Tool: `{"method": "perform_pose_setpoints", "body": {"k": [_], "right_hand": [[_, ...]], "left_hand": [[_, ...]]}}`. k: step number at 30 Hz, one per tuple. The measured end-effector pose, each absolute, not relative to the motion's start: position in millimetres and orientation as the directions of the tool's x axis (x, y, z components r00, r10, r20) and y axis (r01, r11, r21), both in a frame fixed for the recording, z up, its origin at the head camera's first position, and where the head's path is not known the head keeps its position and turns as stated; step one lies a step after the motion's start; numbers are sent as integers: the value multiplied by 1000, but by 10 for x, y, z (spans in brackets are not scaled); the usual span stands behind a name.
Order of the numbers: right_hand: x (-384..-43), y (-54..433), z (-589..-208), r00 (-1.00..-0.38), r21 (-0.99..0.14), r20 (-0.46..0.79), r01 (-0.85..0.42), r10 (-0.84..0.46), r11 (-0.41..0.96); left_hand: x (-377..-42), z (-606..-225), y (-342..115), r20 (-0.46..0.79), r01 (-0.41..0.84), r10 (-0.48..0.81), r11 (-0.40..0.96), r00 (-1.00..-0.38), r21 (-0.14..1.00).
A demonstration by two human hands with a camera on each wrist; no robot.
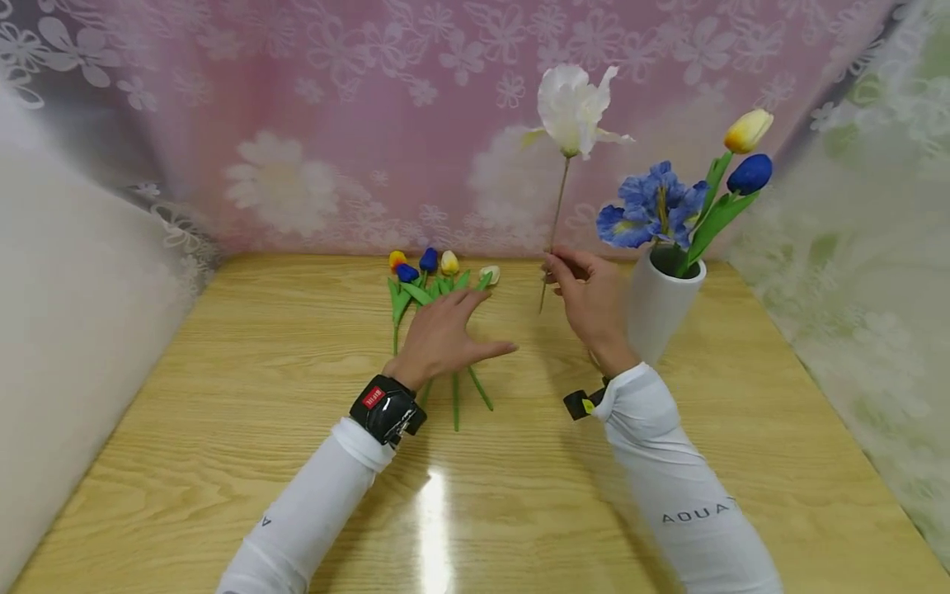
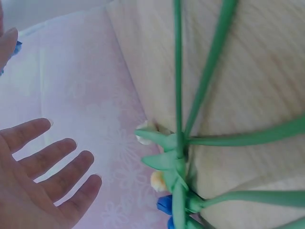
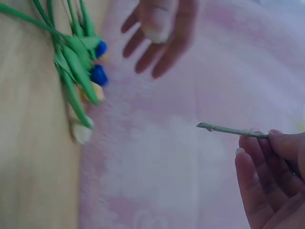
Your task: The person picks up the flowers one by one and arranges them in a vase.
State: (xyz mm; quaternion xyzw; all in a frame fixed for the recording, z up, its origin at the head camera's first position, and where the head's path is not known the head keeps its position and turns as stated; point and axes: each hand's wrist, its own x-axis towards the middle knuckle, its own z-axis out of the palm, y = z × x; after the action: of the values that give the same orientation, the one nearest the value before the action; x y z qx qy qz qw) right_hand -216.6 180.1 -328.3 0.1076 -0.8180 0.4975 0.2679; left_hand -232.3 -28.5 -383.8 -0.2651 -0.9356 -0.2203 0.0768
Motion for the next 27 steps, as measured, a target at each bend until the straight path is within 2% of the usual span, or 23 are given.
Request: {"method": "perform_pose_setpoints", "body": {"k": [5,13,18,27], "right_hand": [[-2063,1986,-3043,-768,-718,626,-501,134,483],[-1937,2246,-2750,-678,-690,689,-506,256,518],[-1871,2381,-2673,-656,-707,686,-499,315,501],[-1869,2681,-2595,-615,-755,647,-439,450,487]], "left_hand": [[-2339,-3793,-218,306,576,490,724,-816,379],[-2317,-3802,-118,370,607,484,677,-793,416],[-2321,-3791,-5,425,643,488,639,-763,422],[-2339,-3746,124,404,657,520,622,-753,425]]}}
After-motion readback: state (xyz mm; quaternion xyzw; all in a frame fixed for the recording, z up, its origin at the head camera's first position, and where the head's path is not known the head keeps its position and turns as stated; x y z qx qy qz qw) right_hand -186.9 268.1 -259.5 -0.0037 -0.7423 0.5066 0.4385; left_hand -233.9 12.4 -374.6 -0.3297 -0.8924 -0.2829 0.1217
